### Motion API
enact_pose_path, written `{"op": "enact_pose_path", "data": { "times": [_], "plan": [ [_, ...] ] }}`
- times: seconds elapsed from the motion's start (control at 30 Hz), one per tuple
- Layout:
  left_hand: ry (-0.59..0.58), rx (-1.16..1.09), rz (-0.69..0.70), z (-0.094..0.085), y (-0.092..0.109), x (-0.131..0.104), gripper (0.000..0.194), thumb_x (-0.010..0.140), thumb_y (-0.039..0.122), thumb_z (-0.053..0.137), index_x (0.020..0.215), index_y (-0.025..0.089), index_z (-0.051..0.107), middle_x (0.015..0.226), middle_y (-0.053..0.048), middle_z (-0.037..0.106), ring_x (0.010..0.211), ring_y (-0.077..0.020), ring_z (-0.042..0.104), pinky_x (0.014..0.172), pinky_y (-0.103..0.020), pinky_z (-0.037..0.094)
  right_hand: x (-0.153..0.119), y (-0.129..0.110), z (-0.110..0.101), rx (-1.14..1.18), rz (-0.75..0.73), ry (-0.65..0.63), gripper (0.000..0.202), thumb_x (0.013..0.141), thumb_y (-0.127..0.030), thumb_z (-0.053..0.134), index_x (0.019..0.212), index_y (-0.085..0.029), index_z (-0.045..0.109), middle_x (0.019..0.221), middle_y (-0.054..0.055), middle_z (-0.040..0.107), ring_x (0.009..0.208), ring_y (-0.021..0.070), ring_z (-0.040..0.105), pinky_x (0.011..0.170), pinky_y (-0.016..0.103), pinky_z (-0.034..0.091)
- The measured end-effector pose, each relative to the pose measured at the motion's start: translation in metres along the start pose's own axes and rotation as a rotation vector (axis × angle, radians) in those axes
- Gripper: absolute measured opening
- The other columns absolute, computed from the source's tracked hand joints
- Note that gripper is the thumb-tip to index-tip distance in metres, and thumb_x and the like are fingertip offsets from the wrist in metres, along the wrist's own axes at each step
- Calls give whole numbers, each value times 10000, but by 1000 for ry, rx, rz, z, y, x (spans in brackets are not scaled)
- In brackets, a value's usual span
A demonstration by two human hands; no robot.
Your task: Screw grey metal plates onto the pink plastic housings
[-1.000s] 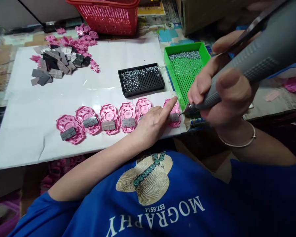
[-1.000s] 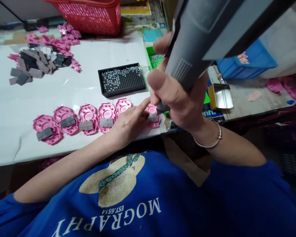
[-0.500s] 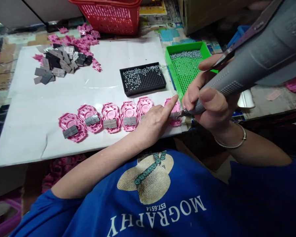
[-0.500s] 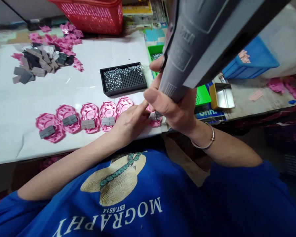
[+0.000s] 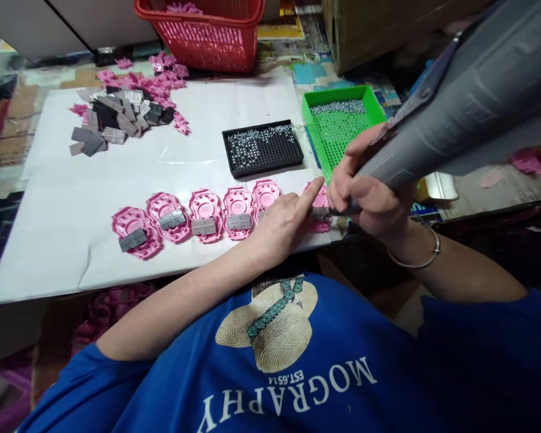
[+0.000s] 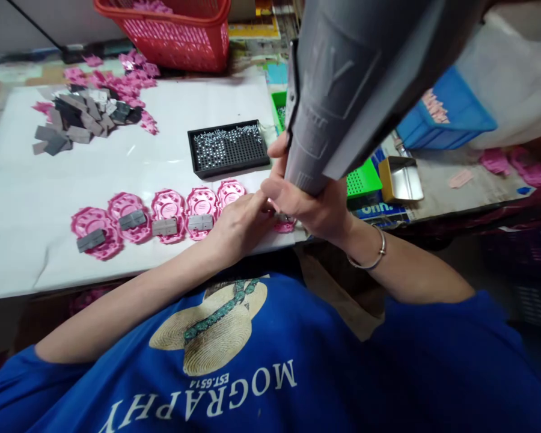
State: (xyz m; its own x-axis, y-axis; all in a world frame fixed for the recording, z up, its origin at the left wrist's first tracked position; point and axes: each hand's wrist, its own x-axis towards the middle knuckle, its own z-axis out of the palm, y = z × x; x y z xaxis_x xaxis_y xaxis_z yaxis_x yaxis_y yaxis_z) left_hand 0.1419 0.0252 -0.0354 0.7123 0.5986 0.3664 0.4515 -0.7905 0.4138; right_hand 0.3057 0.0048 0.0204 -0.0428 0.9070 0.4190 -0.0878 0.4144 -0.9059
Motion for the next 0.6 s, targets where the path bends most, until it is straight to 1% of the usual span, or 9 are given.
{"op": "enact_pose_path", "data": {
  "times": [0.07,0.13,0.23,0.3,0.33,0.4,0.47,0.53,0.6],
  "plan": [
    [-12,-7,10,-1,0,0,584,928,126,483,1469,150,263,863,-37,644,823,-179,618,740,-283,471,8,-4,0,72,-79,-7,321,797,-402,744,1045,-312,562,649,-62,538,441,121,473,431,278,406],
    [-5,0,21,-2,1,-1,626,924,115,473,1493,159,215,882,-43,651,827,-180,616,746,-290,473,22,-11,-2,99,-145,15,305,804,-352,753,1051,-276,591,639,-59,535,428,110,473,393,265,383],
    [17,46,43,-1,1,0,626,924,98,458,1494,140,202,843,-37,643,777,-174,599,718,-286,469,53,-15,-12,59,-312,145,288,798,-348,771,1007,-230,611,613,-62,507,417,90,465,352,247,343],
    [25,69,62,0,0,0,592,925,85,449,1472,122,227,832,-39,639,756,-171,586,701,-285,466,78,-8,-23,-4,-389,236,304,790,-384,781,985,-241,597,578,-74,479,407,85,446,351,246,331],
    [25,70,72,1,-1,0,575,925,80,445,1459,119,237,843,-43,640,757,-170,581,701,-286,466,90,-2,-29,-38,-404,273,325,784,-415,785,981,-255,582,562,-81,469,404,87,435,358,252,329],
    [26,49,96,1,-2,-1,520,928,87,450,1418,121,278,884,-56,641,779,-171,572,716,-292,467,112,15,-41,-104,-398,318,386,772,-500,782,970,-281,534,559,-90,456,399,91,418,375,270,330],
    [2,23,105,-1,-2,-2,408,933,106,467,1329,131,371,902,-62,633,804,-175,558,735,-299,463,128,34,-49,-170,-342,345,443,761,-581,762,970,-299,491,602,-88,485,424,94,418,399,282,333],
    [-52,3,81,-5,-1,-2,246,938,121,482,1182,149,472,870,-51,613,803,-177,540,732,-298,449,135,49,-54,-190,-288,362,491,732,-633,757,969,-311,472,627,-87,505,446,99,420,414,292,326],
    [-116,-17,48,-9,2,-1,119,943,119,477,1047,161,517,823,-35,589,779,-175,523,720,-296,431,137,57,-56,-171,-268,372,525,694,-657,771,963,-319,472,614,-89,498,448,106,415,420,304,318]
  ]
}}
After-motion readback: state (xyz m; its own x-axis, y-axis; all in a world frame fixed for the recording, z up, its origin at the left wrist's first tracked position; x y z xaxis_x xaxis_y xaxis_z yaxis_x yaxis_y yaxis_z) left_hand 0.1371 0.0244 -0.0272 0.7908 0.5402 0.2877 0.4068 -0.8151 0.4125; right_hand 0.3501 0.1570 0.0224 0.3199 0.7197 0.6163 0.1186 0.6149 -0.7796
